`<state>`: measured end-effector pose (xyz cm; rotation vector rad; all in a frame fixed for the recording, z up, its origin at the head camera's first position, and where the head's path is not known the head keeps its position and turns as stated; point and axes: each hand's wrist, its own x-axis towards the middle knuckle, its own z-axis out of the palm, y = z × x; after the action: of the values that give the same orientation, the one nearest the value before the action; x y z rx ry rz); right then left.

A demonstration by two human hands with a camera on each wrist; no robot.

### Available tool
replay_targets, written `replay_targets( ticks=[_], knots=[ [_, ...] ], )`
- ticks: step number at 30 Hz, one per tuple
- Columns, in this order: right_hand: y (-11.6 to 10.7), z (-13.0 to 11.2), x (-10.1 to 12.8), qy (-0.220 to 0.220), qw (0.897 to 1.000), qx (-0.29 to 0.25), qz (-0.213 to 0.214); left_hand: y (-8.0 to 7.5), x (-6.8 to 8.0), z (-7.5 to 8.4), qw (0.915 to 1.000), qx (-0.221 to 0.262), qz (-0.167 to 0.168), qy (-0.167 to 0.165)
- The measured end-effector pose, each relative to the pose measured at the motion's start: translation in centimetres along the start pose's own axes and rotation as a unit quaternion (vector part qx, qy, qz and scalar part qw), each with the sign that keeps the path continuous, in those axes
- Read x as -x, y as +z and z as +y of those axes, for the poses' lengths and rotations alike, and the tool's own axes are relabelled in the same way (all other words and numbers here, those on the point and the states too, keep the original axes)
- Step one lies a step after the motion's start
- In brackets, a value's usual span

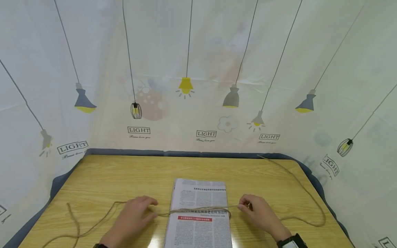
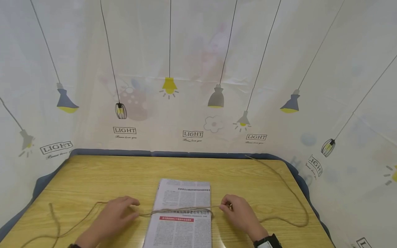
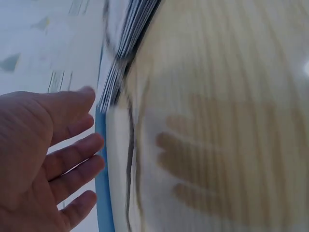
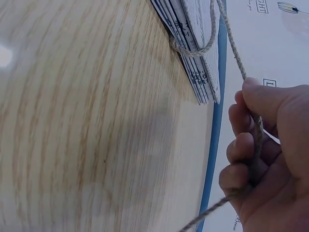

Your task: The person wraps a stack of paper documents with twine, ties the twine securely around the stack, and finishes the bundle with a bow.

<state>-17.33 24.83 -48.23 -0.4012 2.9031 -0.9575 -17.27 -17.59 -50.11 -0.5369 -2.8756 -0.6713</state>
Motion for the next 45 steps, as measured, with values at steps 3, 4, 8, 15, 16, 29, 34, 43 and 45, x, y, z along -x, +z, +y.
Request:
replay_targets(
  ticks=[3,4,8,15,16,29,34,43,45],
  knots=[
    [0.0,-0.1,0.0,-0.001,1.0,-0.006,0.003,1.3,-0.8,1.5,0.9977,0.011,-0.063,0.019],
    [0.1,-0.1,0.0,-0.001,1.0,-0.006,0.004,1.6,-1.0,1.9,0.9966,0.01,-0.077,0.026],
    [0.2,-0.1,0.0,-0.007,1.0,-0.006,0.006,2.3,-1.8,2.4,0.9929,0.009,-0.108,0.05],
    [-0.1,-0.6,0.3,-0.026,0.999,-0.028,0.016,1.0,-1.8,2.8,0.9865,0.115,-0.116,0.009],
    [-0.2,-0.7,0.4,-0.036,0.999,-0.034,0.02,0.8,-1.8,2.9,0.9856,0.124,-0.115,0.0],
    [-0.3,-1.3,0.9,-0.005,0.998,-0.055,0.024,-0.2,-1.3,2.3,0.9876,0.135,-0.079,-0.013],
    [0.4,-0.5,1.2,0.025,0.998,-0.057,0.025,0.0,-0.9,2.0,0.9865,0.146,-0.068,-0.031],
    [1.2,1.2,2.0,0.009,0.997,-0.069,0.034,0.3,-0.2,1.2,0.9871,0.14,-0.055,-0.054],
    [1.3,1.4,2.1,0.008,0.997,-0.069,0.035,0.2,-0.2,1.1,0.9868,0.142,-0.053,-0.056]
  ],
)
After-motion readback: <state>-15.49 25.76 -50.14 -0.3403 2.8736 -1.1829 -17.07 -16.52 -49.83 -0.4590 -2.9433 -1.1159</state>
